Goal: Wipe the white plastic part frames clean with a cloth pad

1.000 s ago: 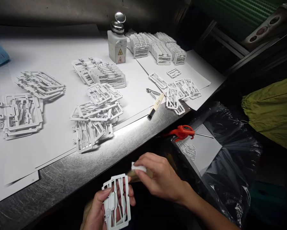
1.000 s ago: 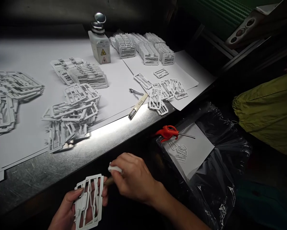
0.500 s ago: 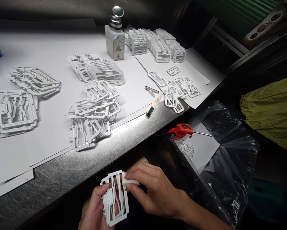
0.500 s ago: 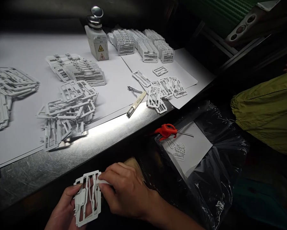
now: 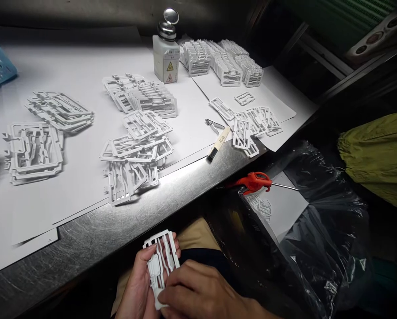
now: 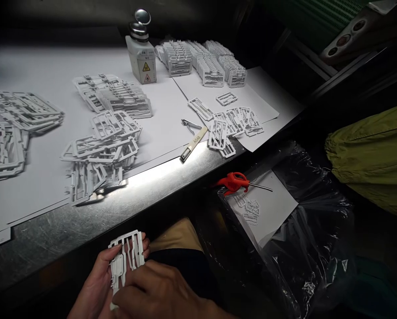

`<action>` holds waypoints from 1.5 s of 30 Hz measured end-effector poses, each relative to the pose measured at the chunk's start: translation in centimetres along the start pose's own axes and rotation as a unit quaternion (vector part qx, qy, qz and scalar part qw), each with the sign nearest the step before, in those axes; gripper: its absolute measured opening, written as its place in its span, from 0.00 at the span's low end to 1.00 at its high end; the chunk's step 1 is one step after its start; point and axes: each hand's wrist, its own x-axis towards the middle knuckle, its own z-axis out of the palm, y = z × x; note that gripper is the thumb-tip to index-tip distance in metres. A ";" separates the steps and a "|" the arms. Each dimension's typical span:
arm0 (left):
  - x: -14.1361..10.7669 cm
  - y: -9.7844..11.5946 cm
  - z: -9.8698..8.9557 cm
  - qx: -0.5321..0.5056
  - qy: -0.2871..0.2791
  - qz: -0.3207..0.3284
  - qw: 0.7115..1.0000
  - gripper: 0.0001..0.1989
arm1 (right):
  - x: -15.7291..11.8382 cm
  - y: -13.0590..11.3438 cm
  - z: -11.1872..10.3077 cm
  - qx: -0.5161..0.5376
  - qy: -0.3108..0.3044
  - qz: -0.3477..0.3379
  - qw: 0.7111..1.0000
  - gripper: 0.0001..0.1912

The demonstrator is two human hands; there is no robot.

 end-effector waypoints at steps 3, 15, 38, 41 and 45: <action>-0.2 0.2 0.2 -0.023 -0.003 0.015 1.000 0.16 | -0.4 0.2 -0.5 0.004 -0.005 0.046 0.999 0.08; -1.2 0.8 1.1 -0.006 0.002 0.023 1.000 0.14 | 0.1 -0.3 -2.2 0.151 0.019 0.190 0.970 0.10; -0.2 -0.1 0.6 0.006 0.080 0.101 0.992 0.16 | 1.2 -0.4 0.5 0.080 0.079 0.088 0.990 0.09; -0.2 -0.1 0.6 0.018 0.088 0.109 0.990 0.18 | 1.3 -0.3 0.4 0.066 0.076 0.059 0.993 0.08; -0.3 -0.1 0.8 0.016 0.092 0.123 0.988 0.15 | 1.4 -0.3 0.1 0.046 0.079 0.089 0.992 0.08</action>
